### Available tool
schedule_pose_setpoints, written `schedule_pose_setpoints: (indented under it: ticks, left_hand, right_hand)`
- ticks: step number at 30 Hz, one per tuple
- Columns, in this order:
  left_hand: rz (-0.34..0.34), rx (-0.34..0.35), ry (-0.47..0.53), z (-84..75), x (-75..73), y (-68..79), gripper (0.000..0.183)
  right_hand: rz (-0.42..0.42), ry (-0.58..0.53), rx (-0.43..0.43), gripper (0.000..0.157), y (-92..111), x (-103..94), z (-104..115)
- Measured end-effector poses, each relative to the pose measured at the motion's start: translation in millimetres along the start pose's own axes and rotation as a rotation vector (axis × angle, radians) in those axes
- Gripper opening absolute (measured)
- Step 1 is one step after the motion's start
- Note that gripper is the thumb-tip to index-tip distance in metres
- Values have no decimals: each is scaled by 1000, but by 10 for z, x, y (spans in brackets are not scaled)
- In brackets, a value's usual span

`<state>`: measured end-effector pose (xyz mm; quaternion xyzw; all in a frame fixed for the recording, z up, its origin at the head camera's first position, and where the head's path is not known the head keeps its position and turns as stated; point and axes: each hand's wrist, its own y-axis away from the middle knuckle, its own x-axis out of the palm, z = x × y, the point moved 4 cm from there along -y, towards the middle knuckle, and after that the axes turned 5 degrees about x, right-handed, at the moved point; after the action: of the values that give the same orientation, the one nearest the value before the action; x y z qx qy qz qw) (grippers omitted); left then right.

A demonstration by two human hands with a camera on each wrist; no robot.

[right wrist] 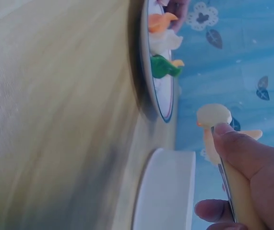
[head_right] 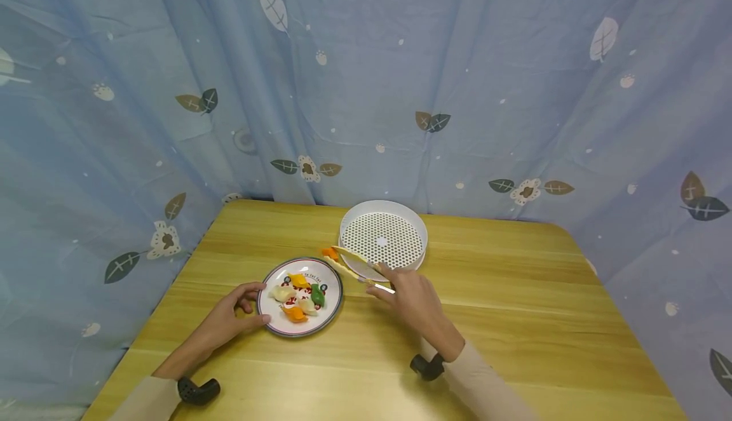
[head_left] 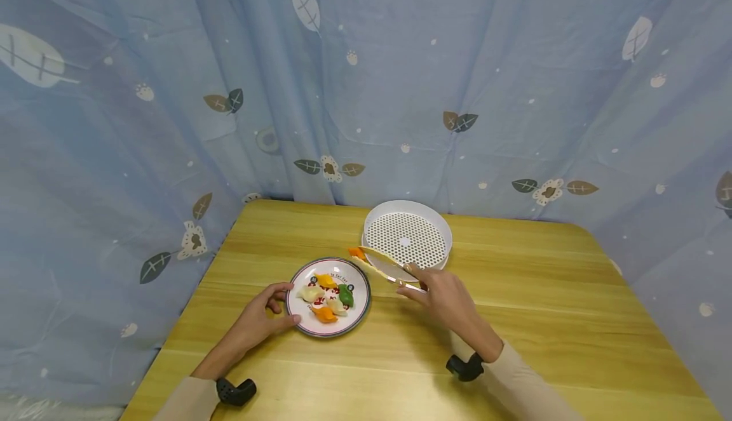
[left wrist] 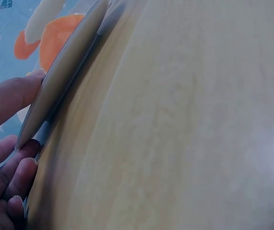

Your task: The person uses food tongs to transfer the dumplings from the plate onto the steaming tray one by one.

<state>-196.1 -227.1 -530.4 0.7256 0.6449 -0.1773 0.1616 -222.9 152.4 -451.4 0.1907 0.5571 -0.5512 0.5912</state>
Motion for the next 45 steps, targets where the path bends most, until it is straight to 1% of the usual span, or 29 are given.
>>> schedule_pose_setpoints:
  ticks: [2, 4, 9, 15, 20, 25, 36, 41, 45]
  left_hand:
    - [0, 2, 1, 0, -1, 0, 71]
    - [1, 4, 5, -1, -1, -2, 72]
    - [5, 11, 7, -1, 2, -5, 72]
    - [7, 6, 27, 3, 5, 4, 72]
    - [7, 11, 25, 2, -4, 10, 71]
    - [4, 11, 11, 10, -5, 9, 70]
    - [6, 16, -3, -15, 0, 18, 71]
    - [11, 18, 6, -20, -4, 20, 71]
    - [13, 9, 16, -8, -5, 13, 71]
  right_hand:
    - [-11, 0, 0, 49, -11, -32, -18]
    - [-19, -10, 14, 54, -20, -61, -45]
    - [-4, -29, 56, 58, -42, -111, -129]
    - [-1, -49, 66, 56, -77, -166, -231]
    - [-4, -60, 88, 56, -128, -203, -316]
    - [-14, -49, 107, 56, -170, -228, -419]
    - [-39, 0, 108, 55, -323, -216, -663]
    - [-21, 35, 139, 56, -432, -193, -776]
    - [11, 60, 172, 51, -520, -151, -863]
